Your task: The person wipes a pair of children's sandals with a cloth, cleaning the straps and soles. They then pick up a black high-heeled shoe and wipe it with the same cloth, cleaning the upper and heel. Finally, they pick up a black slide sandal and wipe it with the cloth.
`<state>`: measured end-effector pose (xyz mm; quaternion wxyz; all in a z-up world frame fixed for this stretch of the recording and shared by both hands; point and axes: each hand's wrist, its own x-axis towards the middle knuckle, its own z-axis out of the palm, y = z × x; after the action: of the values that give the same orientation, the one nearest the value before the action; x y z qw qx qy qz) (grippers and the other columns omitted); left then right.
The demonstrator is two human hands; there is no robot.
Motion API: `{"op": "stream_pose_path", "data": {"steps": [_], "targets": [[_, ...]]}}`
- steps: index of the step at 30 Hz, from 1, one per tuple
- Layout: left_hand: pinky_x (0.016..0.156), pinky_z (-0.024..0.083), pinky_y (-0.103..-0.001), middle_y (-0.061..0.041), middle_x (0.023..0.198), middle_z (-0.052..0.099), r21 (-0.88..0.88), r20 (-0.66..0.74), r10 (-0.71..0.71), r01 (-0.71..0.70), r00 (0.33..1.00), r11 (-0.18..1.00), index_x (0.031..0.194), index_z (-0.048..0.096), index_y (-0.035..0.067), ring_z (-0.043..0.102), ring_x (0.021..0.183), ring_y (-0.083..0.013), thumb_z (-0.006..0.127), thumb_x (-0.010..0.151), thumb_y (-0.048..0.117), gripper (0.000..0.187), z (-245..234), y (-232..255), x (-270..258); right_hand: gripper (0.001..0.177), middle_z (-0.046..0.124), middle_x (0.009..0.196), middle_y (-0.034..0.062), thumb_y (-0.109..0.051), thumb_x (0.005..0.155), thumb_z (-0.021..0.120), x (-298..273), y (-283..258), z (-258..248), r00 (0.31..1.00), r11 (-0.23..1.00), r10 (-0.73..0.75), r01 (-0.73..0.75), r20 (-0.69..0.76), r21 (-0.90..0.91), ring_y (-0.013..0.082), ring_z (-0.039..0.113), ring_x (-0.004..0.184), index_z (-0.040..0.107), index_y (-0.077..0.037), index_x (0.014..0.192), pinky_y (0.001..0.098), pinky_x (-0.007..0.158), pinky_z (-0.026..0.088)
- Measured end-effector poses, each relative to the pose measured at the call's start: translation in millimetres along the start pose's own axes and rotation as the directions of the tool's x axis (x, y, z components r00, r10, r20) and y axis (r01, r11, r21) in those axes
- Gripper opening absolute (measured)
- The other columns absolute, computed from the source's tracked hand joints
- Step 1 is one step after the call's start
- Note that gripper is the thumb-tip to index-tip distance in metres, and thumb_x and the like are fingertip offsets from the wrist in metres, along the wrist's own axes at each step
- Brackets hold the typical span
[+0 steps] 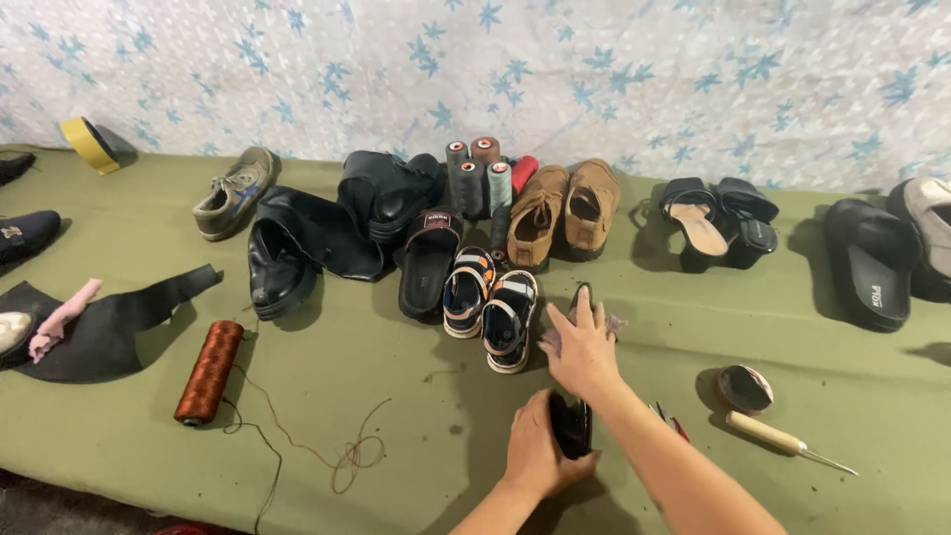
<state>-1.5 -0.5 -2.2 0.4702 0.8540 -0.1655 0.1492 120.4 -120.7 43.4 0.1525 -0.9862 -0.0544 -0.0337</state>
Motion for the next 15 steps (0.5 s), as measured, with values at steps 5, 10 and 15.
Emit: {"op": "stream_pose_path", "data": {"steps": [5,10,15], "targets": [[0.085,0.055,-0.042,-0.019,0.113,0.067,-0.025,-0.009,-0.123,0.123,0.992,0.992,0.137,0.046,-0.006,0.065,0.094,-0.0360,0.091,0.059,0.038,0.100,15,-17,-4,0.061,0.024,0.159,0.0351,-0.039,0.101,0.050,41,-12,-15,0.990,0.990,0.138,-0.136,0.036,-0.049,0.0494,0.045,0.137,0.036,-0.022,0.157,0.0729,0.115,0.024],[0.089,0.049,-0.041,-0.016,0.111,0.065,-0.028,-0.042,-0.005,0.004,0.999,1.000,0.133,0.047,-0.003,0.062,0.091,-0.0334,0.088,0.059,0.032,0.092,11,-15,-7,0.053,0.041,0.153,0.0196,-0.040,0.102,0.047,72,0,-19,0.945,0.954,0.296,-0.300,0.142,0.011,0.0402,0.061,0.123,0.047,-0.026,0.152,0.0631,0.114,0.036],[0.093,0.047,-0.042,-0.015,0.118,0.063,0.011,0.021,-0.062,0.062,0.998,0.998,0.133,0.047,0.000,0.060,0.095,-0.0353,0.088,0.057,0.033,0.093,6,-9,-4,0.047,0.034,0.156,0.0385,-0.030,0.099,0.050,50,9,6,0.989,0.991,0.132,-0.133,-0.073,-0.012,0.0577,0.054,0.127,0.057,-0.014,0.143,0.0580,0.098,0.054]]}}
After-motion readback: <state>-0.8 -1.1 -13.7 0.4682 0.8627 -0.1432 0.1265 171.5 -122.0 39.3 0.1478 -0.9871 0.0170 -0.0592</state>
